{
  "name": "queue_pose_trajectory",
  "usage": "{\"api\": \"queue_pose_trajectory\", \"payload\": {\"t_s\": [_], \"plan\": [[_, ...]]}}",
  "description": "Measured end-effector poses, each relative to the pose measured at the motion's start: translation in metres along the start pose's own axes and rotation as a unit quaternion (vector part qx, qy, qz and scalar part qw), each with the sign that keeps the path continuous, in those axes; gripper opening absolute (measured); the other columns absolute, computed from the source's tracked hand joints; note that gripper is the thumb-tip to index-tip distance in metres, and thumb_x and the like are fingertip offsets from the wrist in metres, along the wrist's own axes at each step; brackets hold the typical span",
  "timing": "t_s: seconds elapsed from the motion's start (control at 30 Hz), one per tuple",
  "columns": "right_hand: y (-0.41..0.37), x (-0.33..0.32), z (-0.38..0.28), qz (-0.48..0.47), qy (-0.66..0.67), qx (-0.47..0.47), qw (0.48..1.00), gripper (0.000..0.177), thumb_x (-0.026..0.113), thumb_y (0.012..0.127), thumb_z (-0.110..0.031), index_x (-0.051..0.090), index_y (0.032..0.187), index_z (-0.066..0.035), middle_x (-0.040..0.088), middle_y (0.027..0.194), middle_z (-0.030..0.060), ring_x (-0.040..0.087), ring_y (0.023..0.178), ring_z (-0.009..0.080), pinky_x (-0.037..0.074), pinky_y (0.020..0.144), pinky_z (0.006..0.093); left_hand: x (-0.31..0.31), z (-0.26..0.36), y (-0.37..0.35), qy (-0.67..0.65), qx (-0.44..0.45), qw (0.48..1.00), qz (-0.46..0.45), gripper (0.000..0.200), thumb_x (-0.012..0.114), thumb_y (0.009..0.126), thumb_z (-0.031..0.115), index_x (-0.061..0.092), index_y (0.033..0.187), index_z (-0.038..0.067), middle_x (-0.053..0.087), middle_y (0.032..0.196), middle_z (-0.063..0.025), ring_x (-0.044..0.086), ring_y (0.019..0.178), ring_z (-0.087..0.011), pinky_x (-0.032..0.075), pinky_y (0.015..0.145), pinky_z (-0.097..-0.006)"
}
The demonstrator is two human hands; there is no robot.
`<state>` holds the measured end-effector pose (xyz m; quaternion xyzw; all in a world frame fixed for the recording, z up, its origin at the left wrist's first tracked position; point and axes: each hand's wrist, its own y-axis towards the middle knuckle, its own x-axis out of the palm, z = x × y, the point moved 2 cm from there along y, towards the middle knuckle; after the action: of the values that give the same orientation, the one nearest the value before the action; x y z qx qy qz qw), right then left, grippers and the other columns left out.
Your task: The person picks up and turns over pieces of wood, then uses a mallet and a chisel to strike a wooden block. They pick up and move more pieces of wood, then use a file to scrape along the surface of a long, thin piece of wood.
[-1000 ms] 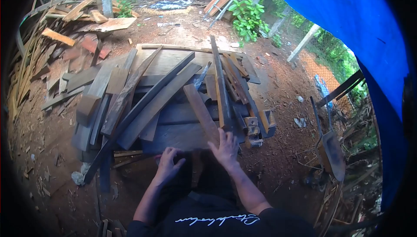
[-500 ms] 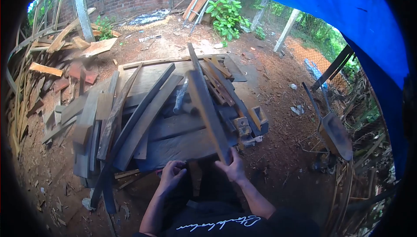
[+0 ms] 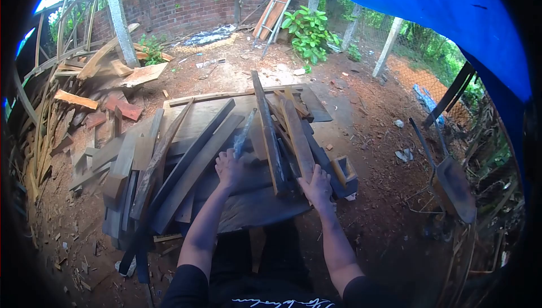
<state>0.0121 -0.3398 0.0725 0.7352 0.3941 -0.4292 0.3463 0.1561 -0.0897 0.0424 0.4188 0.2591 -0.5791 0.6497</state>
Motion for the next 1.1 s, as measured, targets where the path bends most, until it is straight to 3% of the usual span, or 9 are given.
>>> {"api": "queue_pose_trajectory", "payload": {"t_s": [0.23,0.37,0.43,0.67,0.73,0.83,0.93,1.0,1.1], "plan": [[-0.016,0.004,0.008,-0.003,-0.004,-0.058,0.998,0.062,0.076,0.075,-0.039,0.051,0.121,-0.006,0.049,0.116,0.0185,0.047,0.113,0.0385,0.041,0.094,0.0505,0.052,-0.014,0.041,-0.011,-0.139,0.988,-0.061,0.034,0.063,0.088,0.029,0.052,0.114,0.009,0.066,0.103,-0.0176,0.064,0.1,-0.0369,0.046,0.084,-0.0528],[-0.043,-0.005,-0.002,0.074,0.097,-0.119,0.985,0.045,0.071,0.083,-0.028,0.056,0.118,-0.004,0.05,0.114,0.0158,0.049,0.109,0.0342,0.042,0.092,0.0477,0.041,-0.027,0.042,-0.231,-0.283,0.928,-0.077,0.03,0.061,0.088,0.024,0.06,0.113,0.007,0.065,0.114,-0.0168,0.061,0.111,-0.0326,0.047,0.093,-0.0435],[-0.063,-0.02,-0.025,0.126,0.14,-0.155,0.97,0.039,0.068,0.086,-0.025,0.058,0.116,-0.004,0.051,0.112,0.0144,0.051,0.105,0.032,0.043,0.091,0.0459,0.038,-0.049,0.035,-0.326,-0.299,0.894,-0.069,0.028,0.063,0.087,0.02,0.062,0.111,0.004,0.067,0.106,-0.0135,0.064,0.099,-0.025,0.049,0.085,-0.0384],[-0.117,0.015,-0.114,-0.134,0.426,-0.131,0.885,0.035,0.058,0.096,-0.031,0.059,0.115,-0.002,0.057,0.103,0.0078,0.055,0.096,0.0147,0.047,0.083,0.0305,-0.043,-0.06,-0.094,-0.614,-0.179,0.769,0.008,0.026,0.059,0.092,0.01,0.052,0.115,0.003,0.056,0.09,-0.0007,0.051,0.076,-0.0071,0.043,0.068,-0.0234],[-0.125,0.041,-0.129,-0.295,0.586,0.023,0.754,0.039,0.051,0.1,-0.034,0.054,0.122,-0.002,0.058,0.102,0.007,0.056,0.095,0.0107,0.048,0.08,0.0274,-0.06,-0.054,-0.143,-0.626,-0.155,0.763,-0.051,0.028,0.061,0.092,0.013,0.051,0.117,0.006,0.056,0.096,-0.0008,0.053,0.083,-0.0069,0.045,0.074,-0.0228],[-0.133,0.066,-0.141,-0.353,0.646,0.031,0.677,0.037,0.045,0.103,-0.032,0.052,0.123,-0.002,0.058,0.1,0.0065,0.057,0.092,0.01,0.048,0.081,0.0262,-0.073,-0.044,-0.198,-0.719,-0.137,0.673,-0.104,0.027,0.057,0.095,0.011,0.05,0.12,0.004,0.059,0.101,-0.0049,0.059,0.087,-0.0114,0.051,0.077,-0.0272],[-0.153,0.066,-0.155,-0.278,0.644,0.015,0.712,0.027,0.044,0.103,-0.027,0.053,0.113,-0.003,0.059,0.099,0.0054,0.059,0.088,0.0103,0.05,0.079,0.0265,-0.094,-0.05,-0.216,-0.67,-0.113,0.724,-0.119,0.026,0.057,0.095,0.011,0.052,0.12,0.004,0.06,0.099,-0.0054,0.06,0.085,-0.0121,0.052,0.075,-0.0267],[-0.156,0.074,-0.141,-0.233,0.65,-0.007,0.723,0.023,0.043,0.103,-0.022,0.053,0.111,-0.002,0.058,0.098,0.0056,0.06,0.084,0.012,0.051,0.077,0.0274,-0.108,-0.067,-0.21,-0.548,-0.067,0.812,-0.19,0.026,0.061,0.095,0.021,0.057,0.115,0.006,0.06,0.1,-0.0039,0.059,0.085,-0.0107,0.05,0.077,-0.0273],[-0.167,0.059,-0.123,-0.223,0.638,0.016,0.737,0.02,0.044,0.103,-0.02,0.053,0.109,-0.002,0.058,0.099,0.0055,0.06,0.085,0.0116,0.05,0.075,0.0261,-0.141,-0.099,-0.181,-0.295,0.062,0.952,0.059,0.024,0.07,0.084,0.016,0.062,0.106,0.008,0.06,0.096,-0.0093,0.059,0.088,-0.0231,0.048,0.08,-0.0355]]}}
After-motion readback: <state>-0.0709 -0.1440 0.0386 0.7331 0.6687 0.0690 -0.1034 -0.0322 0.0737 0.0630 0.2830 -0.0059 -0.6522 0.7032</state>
